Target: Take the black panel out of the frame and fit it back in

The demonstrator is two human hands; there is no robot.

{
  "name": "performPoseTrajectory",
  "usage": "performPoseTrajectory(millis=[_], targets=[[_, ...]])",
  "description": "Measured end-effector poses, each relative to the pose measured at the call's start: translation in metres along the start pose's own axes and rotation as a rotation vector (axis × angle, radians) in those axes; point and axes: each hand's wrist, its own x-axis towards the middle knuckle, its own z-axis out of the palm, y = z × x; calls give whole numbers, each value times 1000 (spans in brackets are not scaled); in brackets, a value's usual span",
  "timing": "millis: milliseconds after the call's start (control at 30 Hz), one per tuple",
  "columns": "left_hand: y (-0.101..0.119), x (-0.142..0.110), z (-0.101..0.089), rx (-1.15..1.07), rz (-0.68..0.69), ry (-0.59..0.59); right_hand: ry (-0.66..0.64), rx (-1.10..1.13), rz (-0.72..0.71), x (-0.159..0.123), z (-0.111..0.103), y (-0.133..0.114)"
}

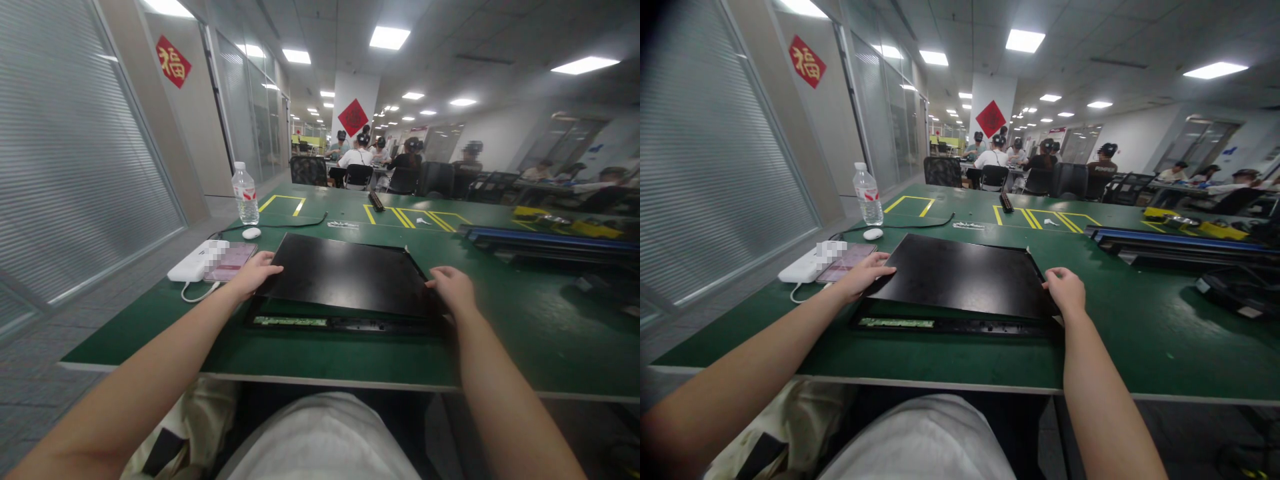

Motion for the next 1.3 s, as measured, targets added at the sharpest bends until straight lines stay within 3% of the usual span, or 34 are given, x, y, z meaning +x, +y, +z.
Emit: performPoseTrajectory(millis=[133, 1300], targets=[[1, -2, 1, 37, 1, -3, -20, 6, 79, -4, -4, -9], [-2, 0, 0, 67, 9, 44, -33, -68, 29, -7, -6, -12]])
